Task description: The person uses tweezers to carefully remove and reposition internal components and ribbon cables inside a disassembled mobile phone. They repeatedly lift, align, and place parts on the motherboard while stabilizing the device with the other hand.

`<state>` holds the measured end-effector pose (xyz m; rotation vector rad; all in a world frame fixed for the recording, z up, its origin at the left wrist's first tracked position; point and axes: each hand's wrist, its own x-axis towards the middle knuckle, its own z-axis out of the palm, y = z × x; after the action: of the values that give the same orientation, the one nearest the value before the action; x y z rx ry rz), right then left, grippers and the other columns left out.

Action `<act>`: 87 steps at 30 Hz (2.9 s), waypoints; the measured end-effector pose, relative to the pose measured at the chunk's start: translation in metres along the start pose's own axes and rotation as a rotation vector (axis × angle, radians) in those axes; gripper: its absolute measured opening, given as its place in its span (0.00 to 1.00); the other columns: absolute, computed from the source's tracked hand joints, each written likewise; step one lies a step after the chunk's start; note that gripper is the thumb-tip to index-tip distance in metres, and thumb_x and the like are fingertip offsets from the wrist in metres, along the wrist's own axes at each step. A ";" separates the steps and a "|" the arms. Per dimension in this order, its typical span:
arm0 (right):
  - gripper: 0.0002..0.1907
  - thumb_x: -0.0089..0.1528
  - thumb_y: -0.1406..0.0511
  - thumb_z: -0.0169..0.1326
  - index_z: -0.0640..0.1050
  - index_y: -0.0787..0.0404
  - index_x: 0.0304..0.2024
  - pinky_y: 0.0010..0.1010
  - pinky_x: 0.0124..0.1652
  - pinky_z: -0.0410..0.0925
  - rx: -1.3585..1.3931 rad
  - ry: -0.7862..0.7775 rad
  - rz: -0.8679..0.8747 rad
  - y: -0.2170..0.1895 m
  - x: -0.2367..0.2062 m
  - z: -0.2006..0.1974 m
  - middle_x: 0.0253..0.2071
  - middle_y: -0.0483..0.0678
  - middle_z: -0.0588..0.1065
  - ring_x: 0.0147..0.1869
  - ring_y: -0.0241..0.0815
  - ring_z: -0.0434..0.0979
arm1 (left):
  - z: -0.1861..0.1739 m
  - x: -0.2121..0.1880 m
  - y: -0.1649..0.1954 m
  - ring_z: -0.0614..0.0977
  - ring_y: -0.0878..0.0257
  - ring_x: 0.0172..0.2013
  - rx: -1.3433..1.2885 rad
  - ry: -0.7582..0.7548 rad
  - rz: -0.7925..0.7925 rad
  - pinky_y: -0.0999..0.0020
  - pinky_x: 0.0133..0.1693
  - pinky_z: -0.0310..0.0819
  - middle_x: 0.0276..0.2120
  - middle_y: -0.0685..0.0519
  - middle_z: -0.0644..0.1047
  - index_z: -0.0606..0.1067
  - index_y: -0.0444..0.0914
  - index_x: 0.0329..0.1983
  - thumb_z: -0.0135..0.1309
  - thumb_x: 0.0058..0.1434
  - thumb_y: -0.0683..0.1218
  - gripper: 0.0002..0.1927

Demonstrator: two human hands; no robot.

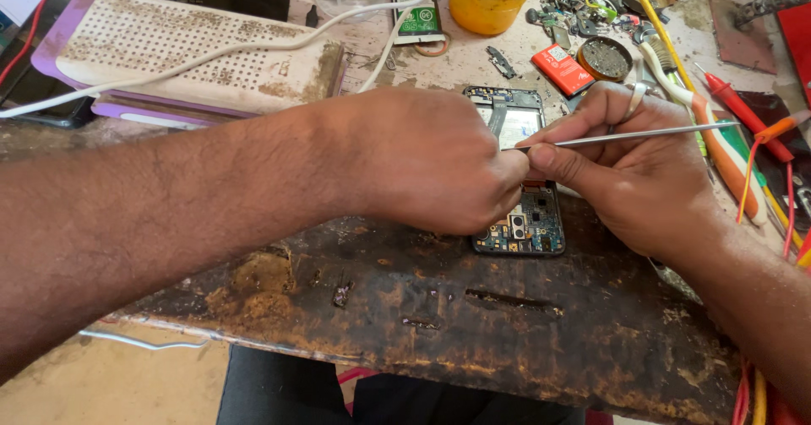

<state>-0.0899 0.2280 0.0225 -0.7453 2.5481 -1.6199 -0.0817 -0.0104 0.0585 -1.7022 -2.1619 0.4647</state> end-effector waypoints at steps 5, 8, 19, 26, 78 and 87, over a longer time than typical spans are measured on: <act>0.06 0.63 0.71 0.62 0.77 0.66 0.37 0.25 0.42 0.78 -0.038 0.003 -0.011 -0.001 0.000 0.002 0.36 0.51 0.83 0.41 0.34 0.84 | 0.017 -0.013 0.003 0.84 0.56 0.33 -0.052 0.166 -0.036 0.60 0.29 0.82 0.30 0.50 0.76 0.74 0.31 0.40 0.51 0.65 0.45 0.11; 0.06 0.63 0.72 0.62 0.76 0.67 0.38 0.25 0.42 0.78 -0.048 -0.001 -0.035 -0.001 0.000 0.003 0.36 0.51 0.82 0.41 0.34 0.84 | 0.027 -0.019 0.006 0.82 0.55 0.40 -0.152 0.240 -0.079 0.60 0.32 0.82 0.36 0.49 0.75 0.74 0.31 0.44 0.52 0.62 0.44 0.12; 0.06 0.64 0.70 0.59 0.75 0.66 0.40 0.26 0.44 0.81 0.132 0.006 0.015 -0.003 0.002 0.004 0.37 0.52 0.83 0.42 0.35 0.86 | 0.044 -0.018 0.002 0.79 0.51 0.36 -0.571 0.294 -0.524 0.53 0.36 0.76 0.38 0.43 0.73 0.69 0.31 0.42 0.48 0.63 0.43 0.10; 0.05 0.63 0.71 0.63 0.81 0.63 0.41 0.26 0.45 0.78 -0.185 -0.058 -0.253 -0.010 -0.013 0.011 0.41 0.48 0.83 0.44 0.36 0.84 | 0.052 -0.019 0.009 0.79 0.48 0.33 -0.759 0.572 -0.755 0.50 0.39 0.73 0.28 0.44 0.74 0.70 0.31 0.33 0.50 0.68 0.43 0.10; 0.15 0.67 0.67 0.56 0.72 0.63 0.55 0.28 0.34 0.73 -0.269 -0.193 0.147 -0.027 0.042 -0.002 0.36 0.52 0.80 0.38 0.36 0.81 | 0.052 -0.027 0.017 0.52 0.32 0.72 -0.834 0.213 -0.607 0.47 0.73 0.37 0.69 0.17 0.48 0.21 0.30 0.72 0.67 0.39 0.82 0.88; 0.21 0.65 0.70 0.59 0.67 0.59 0.58 0.27 0.28 0.71 0.030 -0.160 0.255 -0.017 0.041 0.014 0.30 0.50 0.77 0.33 0.37 0.80 | 0.055 -0.020 0.017 0.52 0.30 0.70 -0.800 0.176 -0.633 0.41 0.70 0.32 0.69 0.17 0.48 0.18 0.36 0.70 0.67 0.34 0.84 0.90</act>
<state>-0.1156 0.1933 0.0399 -0.4999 2.3873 -1.4535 -0.0879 -0.0281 0.0002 -1.1422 -2.7421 -0.7761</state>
